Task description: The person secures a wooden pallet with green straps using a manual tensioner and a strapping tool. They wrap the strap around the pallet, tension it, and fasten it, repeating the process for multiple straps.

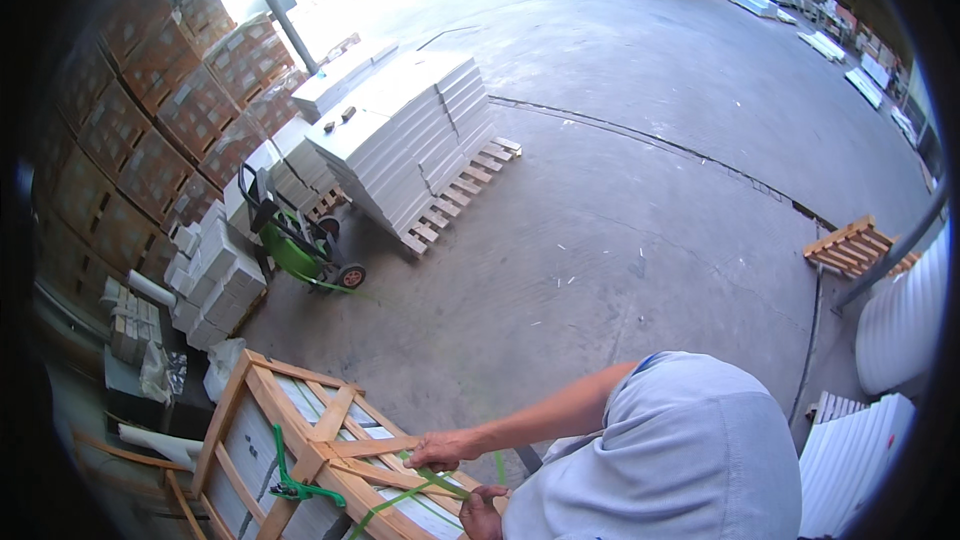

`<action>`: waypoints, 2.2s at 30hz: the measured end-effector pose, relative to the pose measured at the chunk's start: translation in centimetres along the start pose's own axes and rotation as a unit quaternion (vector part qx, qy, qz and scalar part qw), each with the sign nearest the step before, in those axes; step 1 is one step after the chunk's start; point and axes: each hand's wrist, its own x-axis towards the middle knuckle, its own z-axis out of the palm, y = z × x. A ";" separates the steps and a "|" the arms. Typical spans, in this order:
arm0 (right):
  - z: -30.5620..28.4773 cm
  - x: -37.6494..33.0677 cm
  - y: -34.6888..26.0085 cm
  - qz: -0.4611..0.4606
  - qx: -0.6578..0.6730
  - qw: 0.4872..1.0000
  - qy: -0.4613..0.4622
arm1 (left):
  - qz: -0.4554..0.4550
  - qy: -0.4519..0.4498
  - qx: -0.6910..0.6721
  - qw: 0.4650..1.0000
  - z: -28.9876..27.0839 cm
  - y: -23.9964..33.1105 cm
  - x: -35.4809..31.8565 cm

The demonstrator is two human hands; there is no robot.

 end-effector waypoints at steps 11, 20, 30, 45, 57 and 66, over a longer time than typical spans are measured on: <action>10.7 -1.4 1.0 -0.185 -0.144 0.972 0.028 | 0.017 -0.071 -0.103 0.992 -5.1 -0.7 -4.7; 18.5 -4.0 2.2 -0.312 -0.316 0.892 0.079 | -0.102 -0.023 -0.159 0.982 -7.2 -1.4 -9.8; 17.2 -1.5 4.5 -0.174 -0.203 0.956 0.118 | 0.195 0.127 -0.135 0.963 -7.5 5.6 -15.8; 19.3 -3.7 13.7 -0.203 -0.667 0.707 -0.115 | 0.250 0.373 -0.438 0.779 -12.4 2.2 -21.5; 22.0 -9.4 13.3 -0.245 -0.602 0.662 -0.374 | 0.176 0.343 -0.546 0.744 -0.4 -1.9 -29.5; 11.0 5.7 11.9 -0.145 -0.792 0.533 -0.259 | 0.253 0.529 -0.481 0.652 0.8 -3.7 -43.2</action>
